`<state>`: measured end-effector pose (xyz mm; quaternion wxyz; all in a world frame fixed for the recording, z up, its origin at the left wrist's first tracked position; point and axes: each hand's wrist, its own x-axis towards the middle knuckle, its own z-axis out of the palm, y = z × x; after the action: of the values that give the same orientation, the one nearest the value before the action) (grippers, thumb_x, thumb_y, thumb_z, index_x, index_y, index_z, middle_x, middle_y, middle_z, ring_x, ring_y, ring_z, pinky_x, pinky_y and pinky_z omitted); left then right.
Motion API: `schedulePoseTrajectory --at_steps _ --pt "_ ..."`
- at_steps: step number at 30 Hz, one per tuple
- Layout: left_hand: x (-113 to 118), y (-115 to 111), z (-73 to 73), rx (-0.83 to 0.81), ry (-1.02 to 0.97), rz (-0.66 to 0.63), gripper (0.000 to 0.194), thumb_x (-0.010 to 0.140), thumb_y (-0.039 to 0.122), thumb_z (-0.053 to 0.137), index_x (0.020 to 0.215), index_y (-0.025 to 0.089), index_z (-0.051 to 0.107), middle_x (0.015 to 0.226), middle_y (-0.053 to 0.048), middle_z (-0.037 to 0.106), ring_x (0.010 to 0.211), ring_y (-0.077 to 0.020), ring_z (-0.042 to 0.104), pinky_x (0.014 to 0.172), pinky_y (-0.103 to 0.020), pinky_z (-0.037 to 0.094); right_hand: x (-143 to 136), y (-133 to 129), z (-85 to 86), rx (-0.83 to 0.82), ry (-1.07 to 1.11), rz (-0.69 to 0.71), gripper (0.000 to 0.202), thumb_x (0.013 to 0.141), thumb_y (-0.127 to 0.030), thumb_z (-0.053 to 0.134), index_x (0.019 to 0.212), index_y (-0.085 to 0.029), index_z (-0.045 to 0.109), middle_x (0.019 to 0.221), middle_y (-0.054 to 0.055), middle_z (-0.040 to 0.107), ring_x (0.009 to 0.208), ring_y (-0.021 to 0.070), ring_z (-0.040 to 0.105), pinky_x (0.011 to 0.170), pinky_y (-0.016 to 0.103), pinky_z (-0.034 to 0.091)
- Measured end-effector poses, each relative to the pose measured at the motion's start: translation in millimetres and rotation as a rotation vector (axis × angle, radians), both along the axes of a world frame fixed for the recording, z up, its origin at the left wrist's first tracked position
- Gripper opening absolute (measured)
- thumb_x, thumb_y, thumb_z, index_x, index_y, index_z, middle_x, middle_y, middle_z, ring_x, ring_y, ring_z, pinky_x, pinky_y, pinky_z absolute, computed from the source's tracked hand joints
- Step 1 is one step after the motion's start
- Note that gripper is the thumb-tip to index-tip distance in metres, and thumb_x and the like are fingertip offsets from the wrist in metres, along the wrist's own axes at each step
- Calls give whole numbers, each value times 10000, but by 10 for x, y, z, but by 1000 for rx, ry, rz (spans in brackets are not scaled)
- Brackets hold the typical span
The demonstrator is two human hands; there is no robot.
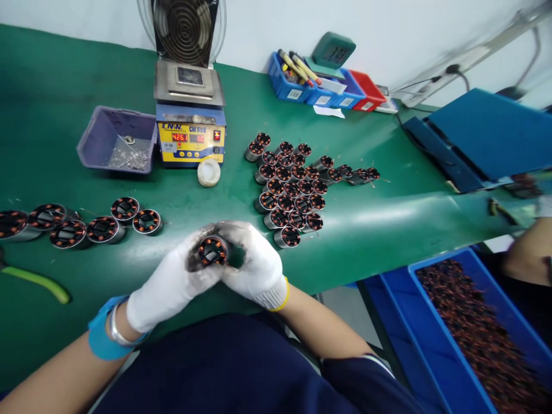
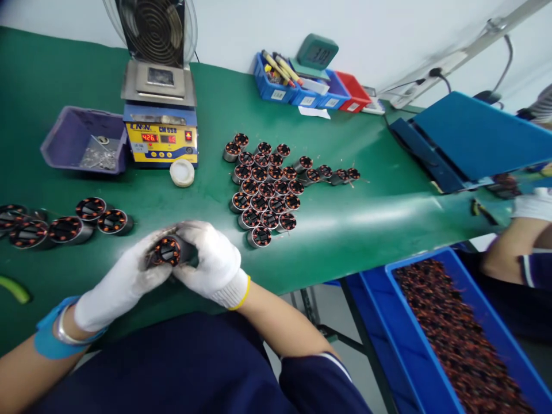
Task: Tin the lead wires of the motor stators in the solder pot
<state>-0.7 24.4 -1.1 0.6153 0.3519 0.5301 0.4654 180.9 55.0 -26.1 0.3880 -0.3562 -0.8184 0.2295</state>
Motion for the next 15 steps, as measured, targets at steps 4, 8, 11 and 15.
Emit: schedulePoseTrajectory --at_steps 4,8,11,15 --pt "-5 16 -46 -107 -149 65 415 700 381 842 1045 183 721 936 -58 717 751 -189 664 671 -291 563 70 136 -121 -73 -24 65 768 818 -681 667 1341 -139 518 1348 208 613 1275 292 592 1087 458 489" --pt "-58 41 -69 -162 -276 249 427 673 407 864 970 163 678 851 -22 684 589 -113 577 516 -240 512 64 279 -249 -113 -473 -233 840 938 -633 504 1469 10 407 1528 321 405 1482 403 330 1199 580 305" --pt "-45 48 -64 -172 -288 254 437 658 407 879 955 158 677 852 -21 687 611 -115 592 523 -232 523 -94 432 -298 -148 -741 -342 997 874 -699 566 1484 69 383 1571 361 303 1495 486 241 1197 614 257" --pt "-20 29 -74 -188 -272 215 469 653 413 890 985 159 678 857 -9 686 613 -108 594 536 -225 531 -275 658 -263 -185 -835 -422 1052 884 -725 531 1494 113 348 1564 392 279 1485 505 249 1206 579 238"
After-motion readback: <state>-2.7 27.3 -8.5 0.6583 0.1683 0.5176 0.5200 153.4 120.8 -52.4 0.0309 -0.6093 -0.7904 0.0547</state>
